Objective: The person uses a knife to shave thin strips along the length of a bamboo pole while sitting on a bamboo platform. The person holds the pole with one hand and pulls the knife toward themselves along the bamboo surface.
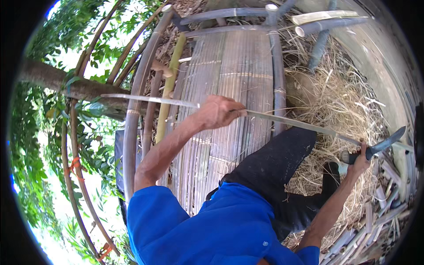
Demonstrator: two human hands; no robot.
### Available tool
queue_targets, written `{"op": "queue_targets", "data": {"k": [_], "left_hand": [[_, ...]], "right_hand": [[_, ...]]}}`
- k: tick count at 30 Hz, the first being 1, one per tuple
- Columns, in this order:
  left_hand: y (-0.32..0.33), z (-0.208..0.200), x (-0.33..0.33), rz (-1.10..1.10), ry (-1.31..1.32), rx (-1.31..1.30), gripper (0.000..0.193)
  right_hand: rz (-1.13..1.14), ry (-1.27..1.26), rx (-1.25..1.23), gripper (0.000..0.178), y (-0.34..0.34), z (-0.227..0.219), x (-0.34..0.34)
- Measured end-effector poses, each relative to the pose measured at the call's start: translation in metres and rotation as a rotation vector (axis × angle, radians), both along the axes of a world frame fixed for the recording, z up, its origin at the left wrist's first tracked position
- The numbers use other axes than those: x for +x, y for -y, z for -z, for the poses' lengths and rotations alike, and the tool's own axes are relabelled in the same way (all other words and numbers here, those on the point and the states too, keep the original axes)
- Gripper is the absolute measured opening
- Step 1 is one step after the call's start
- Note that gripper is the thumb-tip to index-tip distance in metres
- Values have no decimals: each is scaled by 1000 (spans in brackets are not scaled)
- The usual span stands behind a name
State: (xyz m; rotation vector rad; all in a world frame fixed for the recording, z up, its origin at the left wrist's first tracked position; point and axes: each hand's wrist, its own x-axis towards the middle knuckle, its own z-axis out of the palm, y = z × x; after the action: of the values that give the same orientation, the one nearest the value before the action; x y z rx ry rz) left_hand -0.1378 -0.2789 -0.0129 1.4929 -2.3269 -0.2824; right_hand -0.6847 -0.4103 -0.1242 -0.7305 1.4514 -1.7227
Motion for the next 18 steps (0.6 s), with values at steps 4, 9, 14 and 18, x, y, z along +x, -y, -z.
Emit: {"op": "queue_targets", "data": {"k": [4,9,14,18], "left_hand": [[-57,-37,-35,-182,-1,104,26],[-115,-52,-42,-545,55,130,26],[-160,-7,14,-881,-57,-76,24],[-171,23,55,-1239,-151,-24,23]], "right_hand": [[-69,-8,68,22,0,-8,21],[-202,-241,198,23,-4,-6,42],[-367,-259,248,27,-12,-23,93],[-440,-283,281,26,-4,-23,105]]}}
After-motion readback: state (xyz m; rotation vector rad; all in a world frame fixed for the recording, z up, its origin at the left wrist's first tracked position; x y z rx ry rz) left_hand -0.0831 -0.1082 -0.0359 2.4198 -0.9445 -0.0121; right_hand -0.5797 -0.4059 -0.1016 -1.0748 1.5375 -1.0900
